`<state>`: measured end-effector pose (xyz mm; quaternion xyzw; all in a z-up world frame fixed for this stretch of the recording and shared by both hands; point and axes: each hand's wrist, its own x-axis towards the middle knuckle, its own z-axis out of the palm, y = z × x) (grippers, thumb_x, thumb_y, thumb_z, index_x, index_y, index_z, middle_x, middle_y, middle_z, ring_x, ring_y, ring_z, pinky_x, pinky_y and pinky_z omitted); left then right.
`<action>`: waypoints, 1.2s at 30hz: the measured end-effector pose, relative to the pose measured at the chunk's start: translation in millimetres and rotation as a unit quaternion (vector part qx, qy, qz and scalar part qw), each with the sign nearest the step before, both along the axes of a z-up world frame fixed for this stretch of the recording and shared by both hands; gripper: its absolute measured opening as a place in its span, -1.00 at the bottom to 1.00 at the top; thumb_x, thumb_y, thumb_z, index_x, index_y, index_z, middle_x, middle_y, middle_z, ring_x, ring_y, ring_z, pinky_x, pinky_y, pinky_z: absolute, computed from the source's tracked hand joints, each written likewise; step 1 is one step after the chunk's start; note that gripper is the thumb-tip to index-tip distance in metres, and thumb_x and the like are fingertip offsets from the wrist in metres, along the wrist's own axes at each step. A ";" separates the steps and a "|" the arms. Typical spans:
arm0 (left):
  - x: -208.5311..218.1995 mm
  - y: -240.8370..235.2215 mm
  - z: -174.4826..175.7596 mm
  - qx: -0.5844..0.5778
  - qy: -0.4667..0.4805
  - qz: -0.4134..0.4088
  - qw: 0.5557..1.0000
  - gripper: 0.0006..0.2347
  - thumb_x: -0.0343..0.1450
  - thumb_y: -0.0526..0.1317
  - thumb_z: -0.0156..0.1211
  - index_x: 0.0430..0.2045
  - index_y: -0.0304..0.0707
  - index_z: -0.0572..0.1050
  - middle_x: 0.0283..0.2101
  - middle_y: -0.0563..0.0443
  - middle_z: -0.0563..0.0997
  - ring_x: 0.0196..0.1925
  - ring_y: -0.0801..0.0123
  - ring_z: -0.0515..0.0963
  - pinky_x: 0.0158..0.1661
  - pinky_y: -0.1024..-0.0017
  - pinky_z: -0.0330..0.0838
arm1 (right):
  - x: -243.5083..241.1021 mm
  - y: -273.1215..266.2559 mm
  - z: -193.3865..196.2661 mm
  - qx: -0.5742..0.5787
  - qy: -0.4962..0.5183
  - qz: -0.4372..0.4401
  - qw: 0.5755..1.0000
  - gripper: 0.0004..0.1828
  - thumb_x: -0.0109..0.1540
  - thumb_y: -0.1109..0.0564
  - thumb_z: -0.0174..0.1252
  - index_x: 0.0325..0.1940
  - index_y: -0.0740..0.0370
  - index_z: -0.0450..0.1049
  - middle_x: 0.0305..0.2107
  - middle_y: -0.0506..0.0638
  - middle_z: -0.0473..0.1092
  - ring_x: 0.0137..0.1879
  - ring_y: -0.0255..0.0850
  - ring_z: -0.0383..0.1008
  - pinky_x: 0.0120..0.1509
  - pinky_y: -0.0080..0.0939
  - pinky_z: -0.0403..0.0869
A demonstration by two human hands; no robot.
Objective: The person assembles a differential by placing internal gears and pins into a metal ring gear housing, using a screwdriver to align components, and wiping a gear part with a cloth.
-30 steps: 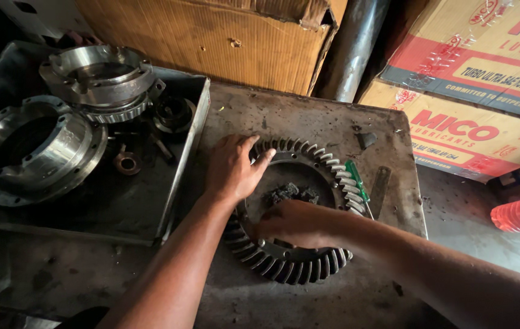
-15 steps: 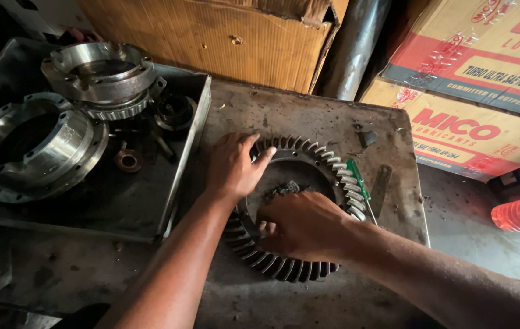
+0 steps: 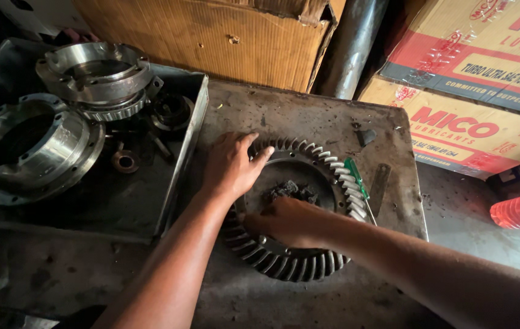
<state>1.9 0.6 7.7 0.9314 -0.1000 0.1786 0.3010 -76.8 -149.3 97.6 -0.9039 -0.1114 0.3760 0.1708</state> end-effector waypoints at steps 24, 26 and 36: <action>2.4 3.5 -2.9 0.014 -0.003 -0.005 1.000 -0.52 0.41 0.15 0.20 -0.03 -0.28 0.60 -0.04 -0.33 0.60 0.10 -0.17 0.52 0.16 0.03 0.32 | 10.9 -11.9 -13.2 0.030 0.049 0.078 0.995 -0.26 0.31 -0.44 -0.15 0.00 0.20 0.62 -0.21 0.16 0.58 -0.05 0.00 0.58 0.13 0.08 0.50; 3.8 1.3 -3.8 0.012 0.000 -0.010 1.000 -0.52 0.42 0.15 0.19 -0.03 -0.29 0.60 -0.03 -0.33 0.60 0.10 -0.15 0.52 0.16 0.04 0.33 | 6.5 -10.9 -11.3 0.028 -0.032 0.160 0.986 -0.39 0.34 -0.33 -0.11 0.03 0.12 0.64 -0.17 0.10 0.58 -0.02 -0.05 0.58 0.17 0.03 0.46; 1.7 7.6 6.5 -0.026 0.026 -0.022 0.999 -0.52 0.41 0.12 0.20 -0.04 -0.38 0.59 -0.02 -0.37 0.62 0.08 -0.15 0.56 0.12 0.06 0.38 | 15.7 -7.1 44.6 -0.062 -0.145 0.051 0.986 -0.55 0.27 -0.33 -0.05 0.02 -0.14 0.58 -0.36 -0.02 0.65 -0.27 -0.17 0.66 0.00 -0.04 0.57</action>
